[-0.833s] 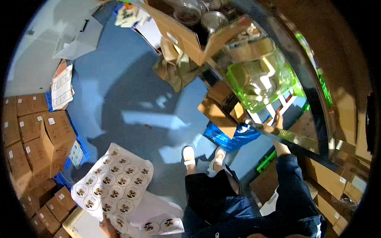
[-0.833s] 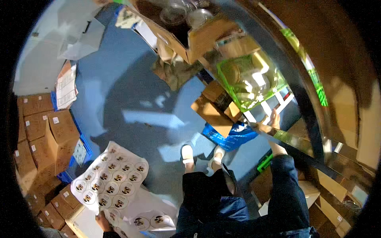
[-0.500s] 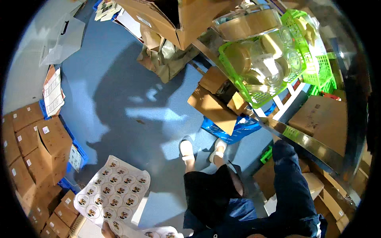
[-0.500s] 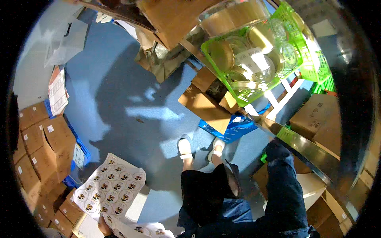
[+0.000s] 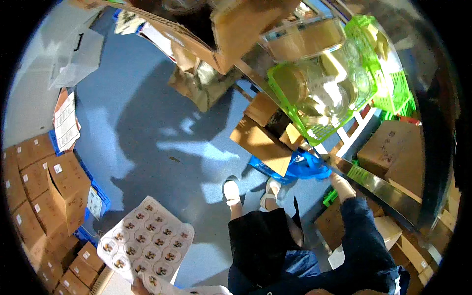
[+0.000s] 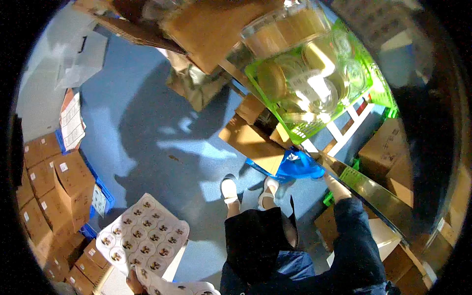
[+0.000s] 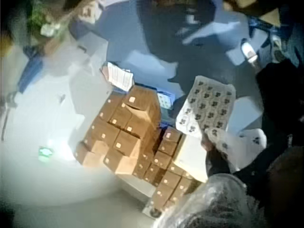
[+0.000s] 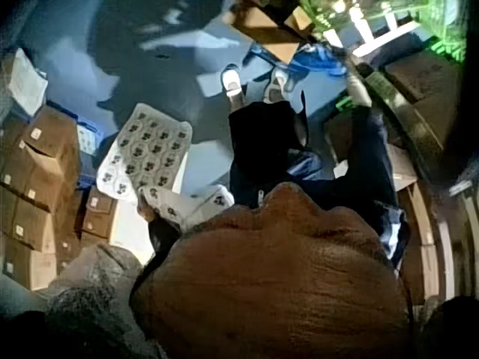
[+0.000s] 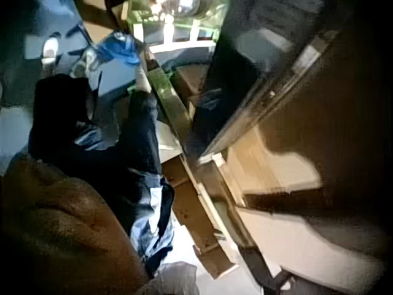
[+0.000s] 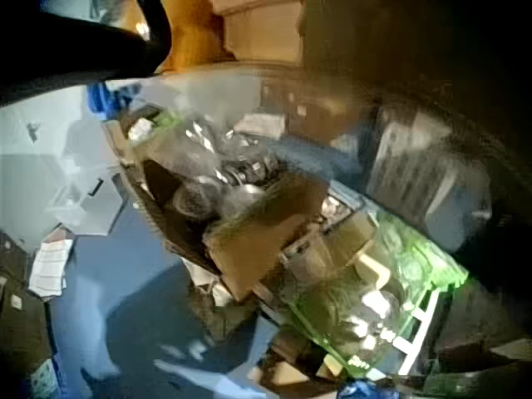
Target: The person handles a blue bag and a sheet of stickers in a storage area, then walks to a production room. They sort pink shipping labels on a stainless steel table and place small plastic bags of food into a green basket. A coworker is visible in the background.
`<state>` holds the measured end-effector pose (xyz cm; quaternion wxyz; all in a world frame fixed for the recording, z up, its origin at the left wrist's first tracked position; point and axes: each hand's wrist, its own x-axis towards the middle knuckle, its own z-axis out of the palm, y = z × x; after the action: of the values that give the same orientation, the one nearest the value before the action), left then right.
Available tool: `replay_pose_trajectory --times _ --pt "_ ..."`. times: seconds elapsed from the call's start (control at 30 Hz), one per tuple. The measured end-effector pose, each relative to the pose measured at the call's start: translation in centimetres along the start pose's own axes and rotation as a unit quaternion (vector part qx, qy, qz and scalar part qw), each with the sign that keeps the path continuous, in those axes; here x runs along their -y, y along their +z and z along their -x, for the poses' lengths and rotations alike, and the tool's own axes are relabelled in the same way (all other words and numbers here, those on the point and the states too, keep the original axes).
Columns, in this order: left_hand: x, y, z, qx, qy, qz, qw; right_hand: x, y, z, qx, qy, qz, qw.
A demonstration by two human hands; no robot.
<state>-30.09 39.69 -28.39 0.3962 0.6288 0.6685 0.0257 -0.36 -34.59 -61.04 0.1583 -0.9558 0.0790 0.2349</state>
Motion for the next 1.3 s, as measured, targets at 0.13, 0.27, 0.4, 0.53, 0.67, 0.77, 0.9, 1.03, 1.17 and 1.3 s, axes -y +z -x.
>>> replay_pose_trajectory --times 0.13,0.27,0.4,0.53,0.67,0.77,0.9,1.03,1.17,1.3 --pt "-2.7 1.1 2.1 -0.01 0.11 -0.224 0.968 8.0 -5.7 11.9 0.098 -0.119 -0.064 0.986" --pt "-4.3 2.5 0.7 0.032 0.161 -0.191 0.968 14.2 -15.0 22.3 0.166 -0.186 -0.086 0.965" --pt "-7.8 4.7 2.9 0.021 0.169 0.067 0.983 18.0 -32.6 29.8 0.078 -0.2 -0.06 0.975" --pt "-13.3 4.8 6.6 0.015 0.311 -0.024 0.95 21.6 -48.8 41.2 -0.136 -0.221 -0.05 0.965" --pt "-18.4 0.9 9.4 0.013 0.389 -0.037 0.92 25.6 -62.0 49.4 -0.453 -0.281 0.063 0.844" --pt "-21.0 -0.2 10.7 0.021 0.425 -0.048 0.904 26.9 -70.2 49.2 -0.534 -0.304 0.035 0.788" --pt "-22.2 -1.7 11.8 -0.006 0.464 -0.077 0.883 30.5 -73.5 46.6 -0.448 -0.306 -0.052 0.839" --pt "-23.8 -3.8 15.9 0.043 0.422 -0.088 0.901 28.5 -72.1 40.0 -0.441 -0.359 0.063 0.82" --pt "-23.6 -4.3 18.1 0.103 0.514 -0.068 0.849 27.9 -72.4 38.5 -0.441 -0.367 -0.034 0.818" --pt "-24.6 -5.2 22.9 0.2 0.443 -0.12 0.866 28.8 -73.7 36.4 -0.392 -0.344 -0.025 0.853"
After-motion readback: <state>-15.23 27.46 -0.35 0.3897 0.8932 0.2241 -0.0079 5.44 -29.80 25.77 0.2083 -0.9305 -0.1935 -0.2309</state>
